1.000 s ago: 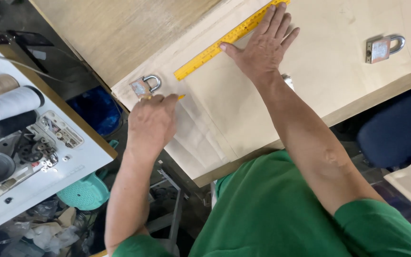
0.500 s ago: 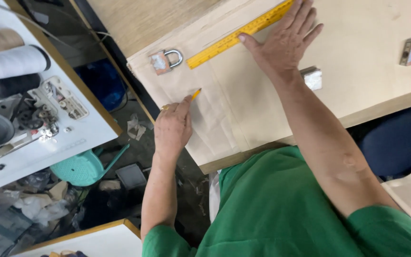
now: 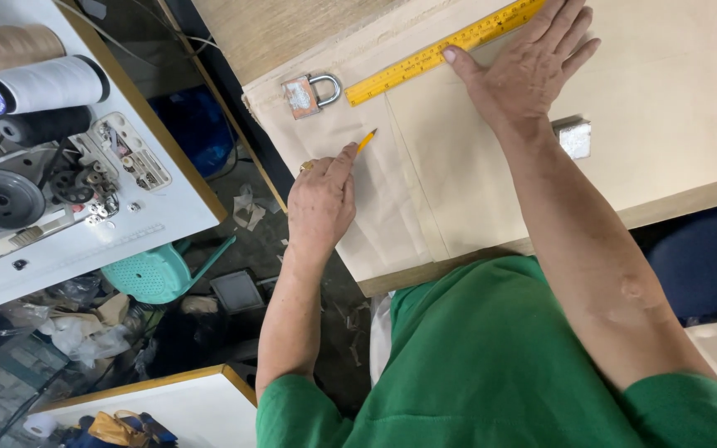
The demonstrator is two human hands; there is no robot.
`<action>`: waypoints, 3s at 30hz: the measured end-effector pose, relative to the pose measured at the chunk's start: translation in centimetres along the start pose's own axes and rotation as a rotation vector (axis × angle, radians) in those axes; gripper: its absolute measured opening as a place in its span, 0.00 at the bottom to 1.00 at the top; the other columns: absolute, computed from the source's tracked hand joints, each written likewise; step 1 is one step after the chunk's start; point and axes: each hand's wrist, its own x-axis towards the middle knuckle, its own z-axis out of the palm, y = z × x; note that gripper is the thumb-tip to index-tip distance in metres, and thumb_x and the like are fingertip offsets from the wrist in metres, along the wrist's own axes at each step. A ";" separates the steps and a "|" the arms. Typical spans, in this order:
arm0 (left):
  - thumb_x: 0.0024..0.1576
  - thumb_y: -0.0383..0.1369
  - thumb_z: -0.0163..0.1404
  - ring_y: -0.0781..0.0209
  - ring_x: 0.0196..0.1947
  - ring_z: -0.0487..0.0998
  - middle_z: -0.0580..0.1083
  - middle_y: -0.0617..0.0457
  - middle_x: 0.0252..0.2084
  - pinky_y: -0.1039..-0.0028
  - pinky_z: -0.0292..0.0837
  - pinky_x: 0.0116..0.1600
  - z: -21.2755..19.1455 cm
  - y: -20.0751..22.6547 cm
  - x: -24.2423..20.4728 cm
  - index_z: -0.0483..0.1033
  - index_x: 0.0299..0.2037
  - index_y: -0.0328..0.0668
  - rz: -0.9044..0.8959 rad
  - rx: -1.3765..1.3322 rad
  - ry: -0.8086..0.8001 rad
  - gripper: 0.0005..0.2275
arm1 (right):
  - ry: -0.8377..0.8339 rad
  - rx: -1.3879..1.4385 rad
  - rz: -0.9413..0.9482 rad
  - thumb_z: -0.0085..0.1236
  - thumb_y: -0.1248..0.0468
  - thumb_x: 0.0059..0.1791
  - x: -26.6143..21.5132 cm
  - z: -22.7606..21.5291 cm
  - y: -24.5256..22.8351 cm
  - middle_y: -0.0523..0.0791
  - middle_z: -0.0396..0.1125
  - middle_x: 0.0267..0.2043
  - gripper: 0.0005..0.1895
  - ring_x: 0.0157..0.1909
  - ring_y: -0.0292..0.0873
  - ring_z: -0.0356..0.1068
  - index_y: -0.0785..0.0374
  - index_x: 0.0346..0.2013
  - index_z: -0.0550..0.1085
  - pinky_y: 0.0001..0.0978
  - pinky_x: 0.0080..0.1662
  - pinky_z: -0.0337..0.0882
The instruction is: The person uses a yellow ruler and a pencil to draw straight lines on a large piece of light-colored fabric laid out on a wooden table. They reposition the ruler multiple times to create a grid-like pattern of lines across the fabric surface. Two padlocks are visible on the table, used to hold the fabric in place.
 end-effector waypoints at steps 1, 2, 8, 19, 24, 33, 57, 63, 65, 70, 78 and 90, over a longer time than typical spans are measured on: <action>0.64 0.23 0.46 0.49 0.28 0.72 0.72 0.49 0.31 0.60 0.72 0.35 0.0 0.1 0.1 0.74 0.61 0.35 0.001 0.004 0.007 0.16 | 0.016 0.006 -0.013 0.61 0.18 0.54 0.1 0.3 0.3 0.59 0.23 0.83 0.74 0.83 0.64 0.21 0.72 0.75 0.28 0.60 0.76 0.22; 0.64 0.23 0.46 0.49 0.28 0.72 0.72 0.49 0.31 0.60 0.72 0.35 0.0 0.0 0.5 0.74 0.61 0.35 0.001 0.004 0.007 0.16 | 0.016 0.006 -0.013 0.61 0.18 0.54 0.0 0.1 0.2 0.59 0.23 0.83 0.74 0.83 0.64 0.21 0.72 0.75 0.28 0.60 0.76 0.22; 0.63 0.23 0.45 0.48 0.32 0.74 0.73 0.49 0.33 0.60 0.74 0.39 0.2 -0.4 2.7 0.73 0.62 0.37 0.038 -0.007 0.067 0.17 | 0.019 -0.042 -0.007 0.58 0.18 0.54 -0.3 -0.3 -0.2 0.60 0.25 0.82 0.73 0.83 0.64 0.24 0.74 0.74 0.30 0.62 0.76 0.26; 0.62 0.26 0.47 0.43 0.33 0.75 0.77 0.47 0.42 0.56 0.73 0.38 1.9 -1.2 6.6 0.72 0.63 0.44 0.042 -0.022 0.097 0.18 | -0.042 -0.067 0.017 0.46 0.14 0.49 -0.2 -1.1 -0.5 0.63 0.23 0.82 0.75 0.81 0.65 0.21 0.75 0.74 0.29 0.63 0.76 0.25; 0.60 0.24 0.49 0.44 0.34 0.76 0.76 0.47 0.39 0.58 0.73 0.41 4.6 1.0 11.6 0.74 0.61 0.43 0.182 -0.039 0.163 0.18 | 0.059 -0.212 0.036 0.31 0.06 0.44 1.2 1.4 0.4 0.59 0.23 0.80 0.78 0.82 0.65 0.28 0.72 0.75 0.30 0.68 0.76 0.37; 0.55 0.25 0.50 0.48 0.30 0.75 0.73 0.53 0.29 0.61 0.73 0.37 8.9 5.4 18.7 0.76 0.55 0.44 0.365 0.054 0.234 0.17 | 0.362 -0.178 -0.046 0.52 0.13 0.49 2.9 5.4 1.8 0.59 0.35 0.79 0.72 0.78 0.64 0.43 0.73 0.75 0.41 0.67 0.71 0.50; 0.53 0.22 0.49 0.43 0.38 0.77 0.76 0.49 0.35 0.56 0.71 0.51 -1.7 -0.1 15.0 0.78 0.41 0.44 0.324 0.469 -0.399 0.09 | 0.018 -0.105 0.022 0.50 0.15 0.44 1.1 0.0 -0.4 0.63 0.33 0.79 0.75 0.78 0.64 0.28 0.77 0.74 0.39 0.68 0.71 0.33; 0.52 0.18 0.50 0.52 0.26 0.74 0.74 0.52 0.28 0.65 0.70 0.35 -12.7 -0.3 6.0 0.83 0.46 0.41 0.232 0.344 -0.056 0.15 | 0.099 -0.043 -0.033 0.61 0.19 0.44 1.2 0.8 0.3 0.63 0.38 0.77 0.73 0.76 0.66 0.31 0.77 0.72 0.41 0.68 0.71 0.33; 0.58 0.16 0.51 0.49 0.28 0.73 0.73 0.49 0.30 0.61 0.71 0.34 -13.1 0.2 3.6 0.83 0.53 0.36 0.143 0.171 0.021 0.15 | 0.199 -0.033 -0.080 0.70 0.20 0.44 1.1 0.7 0.4 0.61 0.43 0.75 0.73 0.75 0.67 0.36 0.76 0.70 0.43 0.69 0.70 0.37; 0.65 0.29 0.46 0.50 0.56 0.80 0.78 0.43 0.56 0.64 0.74 0.63 -4.8 -1.1 -1.9 0.76 0.59 0.36 -0.326 -0.414 0.094 0.14 | 0.126 -0.038 -0.166 0.63 0.23 0.43 0.3 0.0 1.6 0.63 0.40 0.77 0.72 0.77 0.68 0.33 0.78 0.72 0.43 0.67 0.69 0.26; 0.63 0.36 0.44 0.65 0.49 0.80 0.81 0.58 0.48 0.76 0.72 0.54 4.0 -1.0 -3.1 0.80 0.53 0.50 -0.661 -0.750 0.022 0.13 | 0.051 -0.238 -0.580 0.55 0.22 0.37 0.7 0.7 4.0 0.66 0.40 0.78 0.73 0.77 0.70 0.34 0.75 0.75 0.46 0.67 0.69 0.27; 0.63 0.36 0.42 0.68 0.40 0.78 0.80 0.59 0.40 0.79 0.72 0.46 4.2 0.2 -2.2 0.80 0.53 0.50 -0.642 -0.767 -0.175 0.14 | 0.203 -0.740 -1.132 0.36 0.14 0.29 0.8 4.4 2.8 0.53 0.23 0.82 0.78 0.81 0.56 0.15 0.58 0.81 0.35 0.52 0.75 0.15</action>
